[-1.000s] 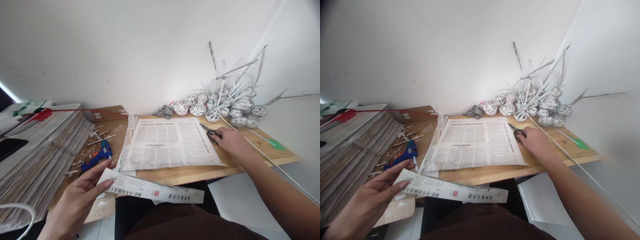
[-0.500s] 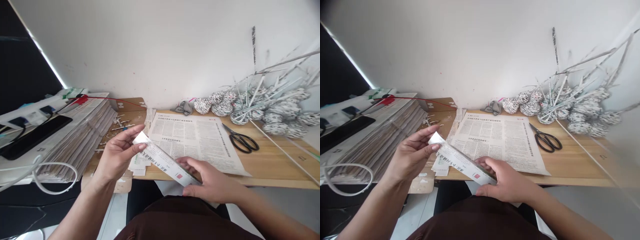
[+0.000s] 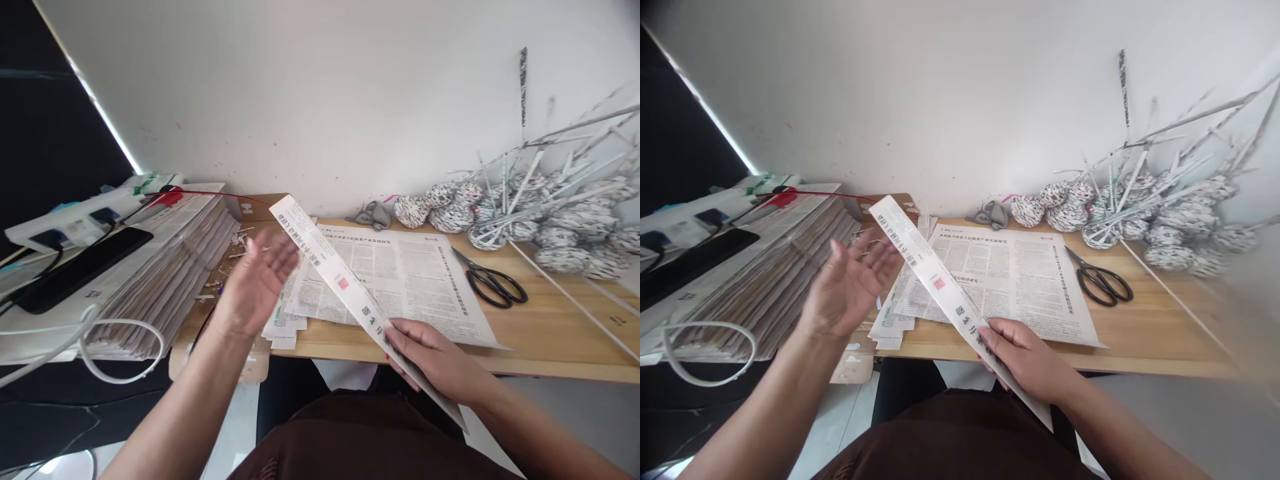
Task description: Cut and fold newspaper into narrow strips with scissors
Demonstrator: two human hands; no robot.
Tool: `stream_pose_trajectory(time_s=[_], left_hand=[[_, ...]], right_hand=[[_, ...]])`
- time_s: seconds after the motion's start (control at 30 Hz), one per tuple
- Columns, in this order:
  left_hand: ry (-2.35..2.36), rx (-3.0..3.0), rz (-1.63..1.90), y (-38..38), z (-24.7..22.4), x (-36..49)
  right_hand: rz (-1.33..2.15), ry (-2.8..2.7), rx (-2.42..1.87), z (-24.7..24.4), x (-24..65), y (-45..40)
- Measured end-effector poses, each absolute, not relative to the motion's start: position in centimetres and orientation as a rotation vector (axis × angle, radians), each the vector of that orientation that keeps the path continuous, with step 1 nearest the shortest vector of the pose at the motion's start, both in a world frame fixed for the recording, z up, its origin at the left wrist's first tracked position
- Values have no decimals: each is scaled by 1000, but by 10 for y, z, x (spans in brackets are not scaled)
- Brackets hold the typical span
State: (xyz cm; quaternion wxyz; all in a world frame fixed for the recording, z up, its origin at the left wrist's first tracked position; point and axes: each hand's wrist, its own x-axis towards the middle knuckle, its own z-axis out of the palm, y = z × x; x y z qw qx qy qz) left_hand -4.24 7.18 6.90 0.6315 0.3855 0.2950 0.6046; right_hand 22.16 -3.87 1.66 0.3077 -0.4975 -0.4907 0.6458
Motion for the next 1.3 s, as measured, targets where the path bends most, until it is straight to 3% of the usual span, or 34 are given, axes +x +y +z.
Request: stream_pose_trajectory(time_s=[0.13,0.27,0.43,0.8,1.13,1.3], left_hand=[[495,932,792,48,42,-1],[488,846,751,36,26,24],[656,780,868,48,25,30],[876,929,1192,75,6,22],[936,1040,805,53,-1,22],[916,1068,860,53,-3,26]], right_hand=[[2015,-923,-813,16,207,-21],[2230,-734,-512,9,193,-13],[2268,-559,-706,0,189,-22],[1939,-845,-1156,2,193,-46],[2093,-549,-1018,-2,184,-45],[2081,-658,-1063,3,182,-47]])
